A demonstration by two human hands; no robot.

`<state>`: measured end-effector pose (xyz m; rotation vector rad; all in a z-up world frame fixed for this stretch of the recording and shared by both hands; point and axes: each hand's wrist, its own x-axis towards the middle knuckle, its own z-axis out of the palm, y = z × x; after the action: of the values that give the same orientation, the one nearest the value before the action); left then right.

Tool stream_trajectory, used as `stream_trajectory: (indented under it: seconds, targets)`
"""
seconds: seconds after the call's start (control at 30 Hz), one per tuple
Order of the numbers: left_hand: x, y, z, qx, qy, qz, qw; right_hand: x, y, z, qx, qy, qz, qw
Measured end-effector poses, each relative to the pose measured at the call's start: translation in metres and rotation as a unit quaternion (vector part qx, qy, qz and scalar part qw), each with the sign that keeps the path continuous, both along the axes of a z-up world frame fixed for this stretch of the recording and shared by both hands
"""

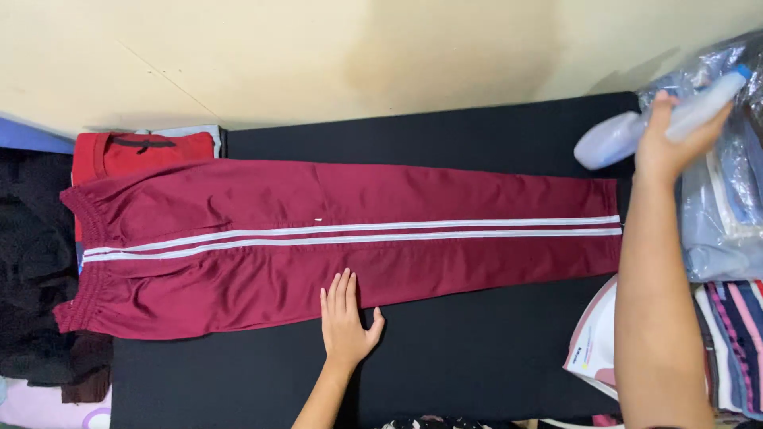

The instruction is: Iron a pair of red trousers on a flat surface using a hand iron and water spray.

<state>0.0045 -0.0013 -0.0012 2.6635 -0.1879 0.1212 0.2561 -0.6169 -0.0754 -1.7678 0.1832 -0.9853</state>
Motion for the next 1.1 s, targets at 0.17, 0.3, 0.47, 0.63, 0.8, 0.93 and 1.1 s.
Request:
stream_trajectory:
  seconds: [0.17,0.3,0.47,0.63,0.8,0.93,1.1]
  targets:
    - [-0.002,0.000,-0.002,-0.008,0.003,0.015,1.000,0.008,0.014,-0.007,-0.097,0.074,-0.067,0.990]
    - [-0.002,0.000,-0.006,-0.006,0.000,0.019,1.000,-0.100,0.128,0.003,-0.114,0.121,-0.071,0.984]
    - [-0.014,0.003,-0.004,-0.027,-0.009,0.017,0.999,-0.262,0.287,-0.010,0.033,0.268,-0.066,0.961]
    - [-0.045,0.027,-0.055,-0.148,-0.139,0.344,0.917,-0.322,0.258,-0.083,0.116,0.279,-0.148,0.942]
    - [-0.007,0.110,-0.067,-0.450,-0.123,0.621,0.630,-0.297,0.204,-0.083,0.247,0.278,-0.145,0.917]
    - [0.013,0.163,-0.051,-0.577,-0.039,0.644,0.500,-0.262,0.197,-0.059,0.294,0.339,-0.210,0.869]
    - [0.019,0.173,-0.063,-0.508,-0.037,0.644,0.570,-0.241,0.192,-0.046,0.246,0.374,-0.213,0.869]
